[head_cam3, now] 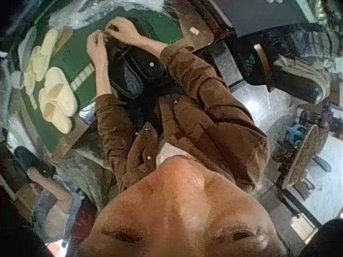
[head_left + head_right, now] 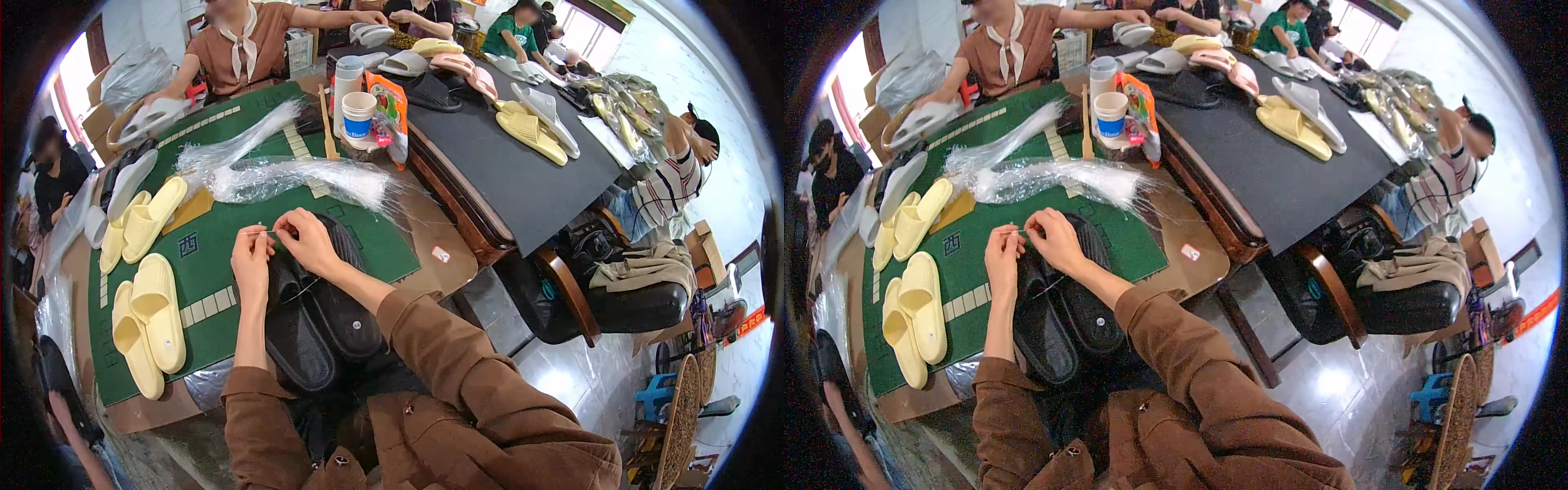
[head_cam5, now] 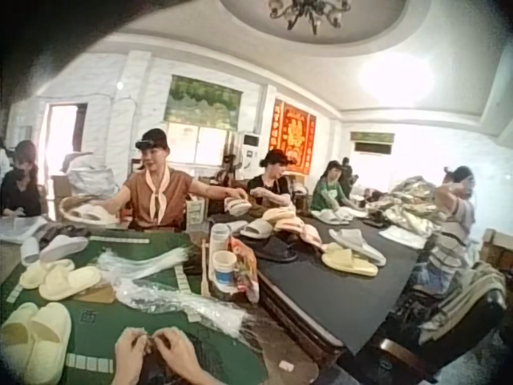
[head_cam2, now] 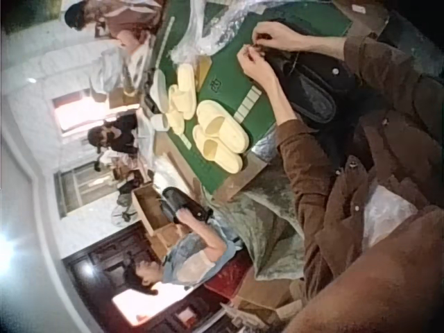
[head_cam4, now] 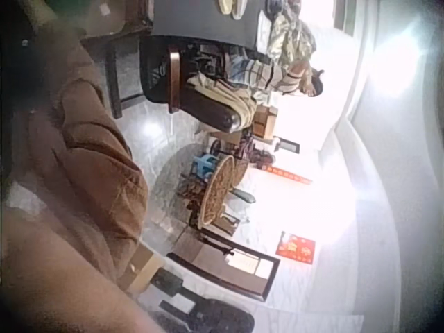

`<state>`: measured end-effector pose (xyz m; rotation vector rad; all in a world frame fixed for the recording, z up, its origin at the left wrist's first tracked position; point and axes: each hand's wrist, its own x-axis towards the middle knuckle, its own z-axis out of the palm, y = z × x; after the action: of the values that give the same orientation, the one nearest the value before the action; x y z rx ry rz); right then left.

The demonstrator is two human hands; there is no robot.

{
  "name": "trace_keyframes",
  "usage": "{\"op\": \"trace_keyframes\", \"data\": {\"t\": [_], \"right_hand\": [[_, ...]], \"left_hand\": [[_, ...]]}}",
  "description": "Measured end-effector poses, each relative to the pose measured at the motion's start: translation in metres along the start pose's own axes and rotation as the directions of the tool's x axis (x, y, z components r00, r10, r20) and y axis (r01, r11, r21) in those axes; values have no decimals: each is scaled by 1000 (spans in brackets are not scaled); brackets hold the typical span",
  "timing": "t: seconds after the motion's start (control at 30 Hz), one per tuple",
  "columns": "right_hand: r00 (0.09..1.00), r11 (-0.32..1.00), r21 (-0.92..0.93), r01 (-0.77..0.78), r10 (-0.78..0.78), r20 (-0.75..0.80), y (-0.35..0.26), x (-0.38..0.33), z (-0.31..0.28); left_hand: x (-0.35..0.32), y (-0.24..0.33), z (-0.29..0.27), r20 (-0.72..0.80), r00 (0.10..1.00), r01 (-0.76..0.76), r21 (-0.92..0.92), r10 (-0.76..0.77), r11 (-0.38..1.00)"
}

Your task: The person assembles pairs of plastic slide sandals by inserting a white elastic band into the slots of the footwear. They handle multiple pairs in various colors, including yellow, black, white, and pink, picking them up from a pile, threading the band, and placing the finished pairs on the table.

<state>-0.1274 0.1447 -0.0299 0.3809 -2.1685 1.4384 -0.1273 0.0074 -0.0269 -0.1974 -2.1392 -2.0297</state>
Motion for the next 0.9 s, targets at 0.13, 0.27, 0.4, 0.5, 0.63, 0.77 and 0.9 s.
{"op": "trace_keyframes", "data": {"t": [0.13,0.27,0.4,0.5,0.63,0.77,0.9], "right_hand": [[999,999,-17,29,-29,-13,-1,1,3],[999,999,-23,33,-33,-23,4,1,1],[997,997,-28,69,-70,-23,4,2,0],[989,990,-62,125,-129,-70,5,2,1],[991,988,-149,35,-54,-125,11,5,-1],[997,975,-220,33,-49,-67,19,3,2],[985,988,-144,-60,35,-171,17,6,-4]], "left_hand": [[1,1,-4,-13,1000,27,-39,-28,999],[-3,13,5,-13,1000,9,117,-8,993],[-1,8,4,-35,999,-1,85,4,996],[-2,8,3,-66,998,12,74,-7,997],[-1,2,-1,-112,994,-9,-11,7,1000],[0,0,0,-128,992,6,-51,-13,999],[-4,8,0,-165,986,4,-59,-13,998]]}}
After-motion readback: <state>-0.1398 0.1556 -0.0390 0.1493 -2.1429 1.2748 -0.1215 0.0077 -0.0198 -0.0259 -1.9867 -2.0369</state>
